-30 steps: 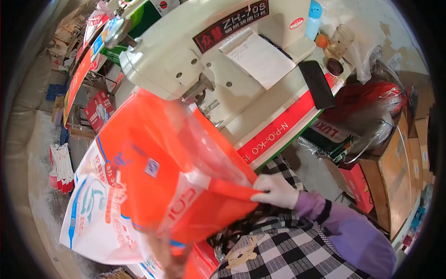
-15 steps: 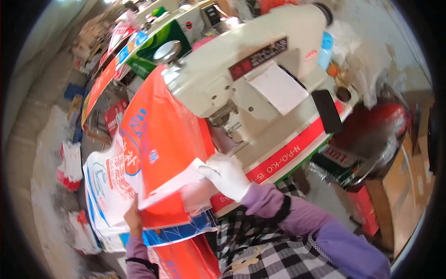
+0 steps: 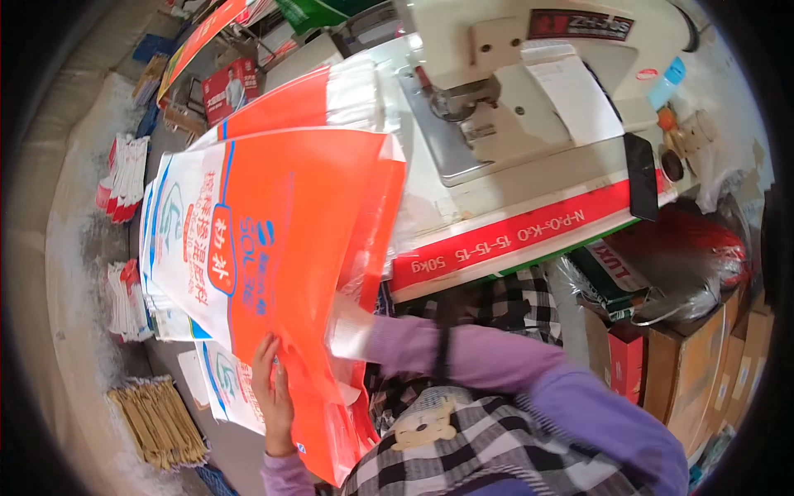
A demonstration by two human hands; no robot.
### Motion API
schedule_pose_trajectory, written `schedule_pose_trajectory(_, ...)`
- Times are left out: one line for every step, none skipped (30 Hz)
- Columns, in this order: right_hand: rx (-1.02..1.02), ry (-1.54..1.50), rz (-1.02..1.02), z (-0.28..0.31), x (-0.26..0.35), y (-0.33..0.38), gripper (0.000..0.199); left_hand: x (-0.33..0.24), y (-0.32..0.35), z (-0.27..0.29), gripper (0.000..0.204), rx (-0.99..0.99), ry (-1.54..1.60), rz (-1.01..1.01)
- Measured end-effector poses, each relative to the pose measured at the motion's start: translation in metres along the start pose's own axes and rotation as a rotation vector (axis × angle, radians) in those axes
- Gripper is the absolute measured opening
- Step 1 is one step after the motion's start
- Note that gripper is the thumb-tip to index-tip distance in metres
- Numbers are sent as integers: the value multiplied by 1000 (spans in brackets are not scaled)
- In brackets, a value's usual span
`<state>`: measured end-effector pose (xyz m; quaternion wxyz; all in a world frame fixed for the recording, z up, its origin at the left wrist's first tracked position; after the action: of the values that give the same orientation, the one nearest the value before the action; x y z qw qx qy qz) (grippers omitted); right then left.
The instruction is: Sewing and folding large plastic agricultural bags using an industrial sewing machine.
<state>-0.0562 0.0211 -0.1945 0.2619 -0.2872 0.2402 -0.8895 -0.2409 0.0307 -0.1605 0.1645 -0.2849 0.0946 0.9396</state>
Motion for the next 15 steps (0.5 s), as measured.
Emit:
schedule_pose_trajectory(58, -97, 31, 12, 4, 16, 17, -4, 14, -9, 45, 41, -10, 38)
schedule_pose_trajectory(260, -221, -9, 20, 2, 32, 11, 4, 29, 1, 48, -188, 84, 151)
schedule_pose_trajectory(422, -32, -226, 40, -26, 53, 13, 24, 47, 9, 52, -411, 169, 353)
schedule_pose_trajectory(50, 94, -296, 93, -51, 51, 15, 28, 59, 5, 52, -424, 190, 281)
schedule_pose_trajectory(-366, 152, -353, 144, -76, 54, 14, 54, 70, -10, 55, -352, 538, 452)
schedule_pose_trajectory(-564, 43, -441, 169, -111, 53, 22, 75, 80, -32, 59, -275, 888, 613)
schedule_pose_trajectory(-637, 31, -461, 182, -146, 41, 28, 84, 86, -43, 59, -285, 899, 615)
schedule_pose_trajectory(-633, -10, -450, 181, -171, 28, 34, 95, 90, -69, 55, -213, 1129, 737)
schedule_pose_trajectory(-488, -30, -547, 169, -203, 13, 40, 98, 94, -97, 52, -107, 1370, 844)
schedule_pose_trajectory(-287, -71, -633, 144, -221, 11, 46, 99, 92, -109, 52, -162, 1373, 834)
schedule_pose_trajectory(-27, -220, -638, 108, -228, 14, 46, 99, 91, -123, 47, -167, 1274, 894)
schedule_pose_trajectory(217, -326, -656, 76, -231, 24, 47, 99, 91, -134, 43, -207, 1189, 981)
schedule_pose_trajectory(44, -333, -606, 75, -234, 31, 42, 90, 85, -143, 43, -180, 1209, 940)
schedule_pose_trajectory(-61, -306, -685, 71, -240, 45, 37, 83, 81, -142, 38, -218, 1140, 873)
schedule_pose_trajectory(-64, -318, -582, 64, -235, 51, 37, 75, 78, -137, 35, -229, 1077, 800)
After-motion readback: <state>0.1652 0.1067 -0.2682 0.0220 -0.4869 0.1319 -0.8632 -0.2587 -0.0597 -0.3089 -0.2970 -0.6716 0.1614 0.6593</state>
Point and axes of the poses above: each hand's wrist, its own y-axis away from the middle knuckle, its own z-axis out of the back of the hand, x = y × z, the point moved 7 cm from there along -y, towards the middle knuckle, and after that the axes turned 10 degrees about z, right-handed, at the moved point
